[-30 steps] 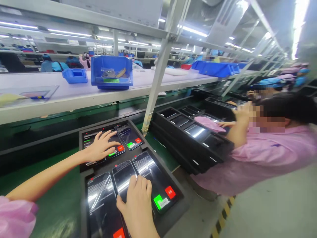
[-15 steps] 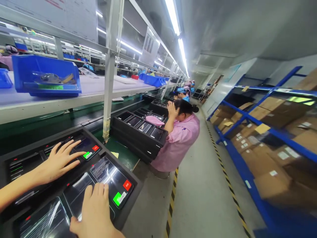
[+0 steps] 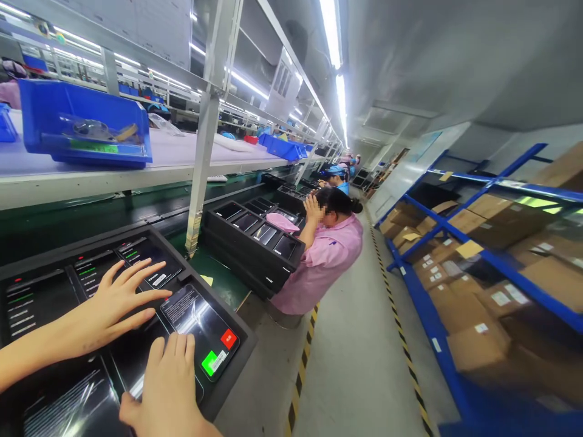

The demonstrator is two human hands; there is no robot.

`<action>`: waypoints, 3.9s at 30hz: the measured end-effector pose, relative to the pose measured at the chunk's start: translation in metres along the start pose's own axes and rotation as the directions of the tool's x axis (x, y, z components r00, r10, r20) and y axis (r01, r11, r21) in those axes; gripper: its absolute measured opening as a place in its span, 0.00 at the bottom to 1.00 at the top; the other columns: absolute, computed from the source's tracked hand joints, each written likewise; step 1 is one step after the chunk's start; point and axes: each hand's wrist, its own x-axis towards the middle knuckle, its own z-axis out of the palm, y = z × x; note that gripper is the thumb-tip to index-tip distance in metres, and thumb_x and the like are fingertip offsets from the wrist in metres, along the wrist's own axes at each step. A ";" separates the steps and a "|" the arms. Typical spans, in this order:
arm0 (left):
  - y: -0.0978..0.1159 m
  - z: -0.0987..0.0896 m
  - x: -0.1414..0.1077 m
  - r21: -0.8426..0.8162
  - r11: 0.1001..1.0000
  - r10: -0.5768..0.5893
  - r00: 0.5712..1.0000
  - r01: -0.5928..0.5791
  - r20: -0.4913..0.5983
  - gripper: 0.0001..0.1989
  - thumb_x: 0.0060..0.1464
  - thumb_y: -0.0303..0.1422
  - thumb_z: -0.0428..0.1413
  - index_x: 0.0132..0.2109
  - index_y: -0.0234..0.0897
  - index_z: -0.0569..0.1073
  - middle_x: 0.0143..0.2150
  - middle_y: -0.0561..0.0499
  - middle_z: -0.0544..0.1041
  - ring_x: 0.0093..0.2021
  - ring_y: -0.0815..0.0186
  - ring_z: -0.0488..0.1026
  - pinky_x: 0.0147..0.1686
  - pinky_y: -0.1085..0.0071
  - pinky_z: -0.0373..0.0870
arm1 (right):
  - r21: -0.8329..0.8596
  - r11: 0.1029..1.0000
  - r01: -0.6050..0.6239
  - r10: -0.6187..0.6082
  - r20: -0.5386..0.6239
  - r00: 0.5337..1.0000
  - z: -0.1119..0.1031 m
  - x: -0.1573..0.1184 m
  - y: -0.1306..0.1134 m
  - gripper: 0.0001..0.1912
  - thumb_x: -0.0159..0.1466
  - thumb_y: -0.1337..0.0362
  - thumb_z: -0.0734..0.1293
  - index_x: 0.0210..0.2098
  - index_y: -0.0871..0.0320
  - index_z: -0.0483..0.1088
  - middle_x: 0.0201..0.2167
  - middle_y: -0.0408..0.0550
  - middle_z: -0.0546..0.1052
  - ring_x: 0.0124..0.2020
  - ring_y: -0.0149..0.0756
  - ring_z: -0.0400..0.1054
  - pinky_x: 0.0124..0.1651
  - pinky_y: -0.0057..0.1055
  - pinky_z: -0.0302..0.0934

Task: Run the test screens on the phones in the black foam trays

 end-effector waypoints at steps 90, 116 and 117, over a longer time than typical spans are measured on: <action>-0.025 -0.026 -0.138 -0.043 0.754 -0.651 0.738 0.655 -0.177 0.25 0.62 0.40 0.33 0.46 0.44 0.75 0.56 0.46 0.64 0.56 0.55 0.57 0.53 0.51 0.51 | -0.223 0.933 0.283 -0.338 -0.270 0.901 0.019 -0.003 0.029 0.11 0.62 0.55 0.57 0.31 0.58 0.57 0.27 0.50 0.66 0.32 0.44 0.61 0.38 0.41 0.55; -0.067 -0.011 -0.117 -0.573 0.377 -0.925 0.318 0.728 -0.206 0.16 0.59 0.37 0.44 0.48 0.46 0.72 0.61 0.49 0.60 0.62 0.57 0.51 0.61 0.52 0.42 | -0.050 0.765 0.641 -0.641 -0.138 0.755 -0.039 0.127 0.032 0.18 0.67 0.60 0.51 0.50 0.51 0.65 0.52 0.52 0.67 0.53 0.42 0.58 0.53 0.43 0.52; -0.068 -0.007 -0.111 -0.631 0.320 -0.947 0.247 0.706 -0.204 0.17 0.59 0.36 0.43 0.51 0.45 0.69 0.61 0.47 0.59 0.63 0.57 0.51 0.61 0.53 0.44 | -0.037 0.755 0.655 -0.655 -0.066 0.752 -0.033 0.146 0.022 0.19 0.66 0.63 0.51 0.51 0.50 0.65 0.54 0.51 0.65 0.55 0.42 0.56 0.54 0.43 0.51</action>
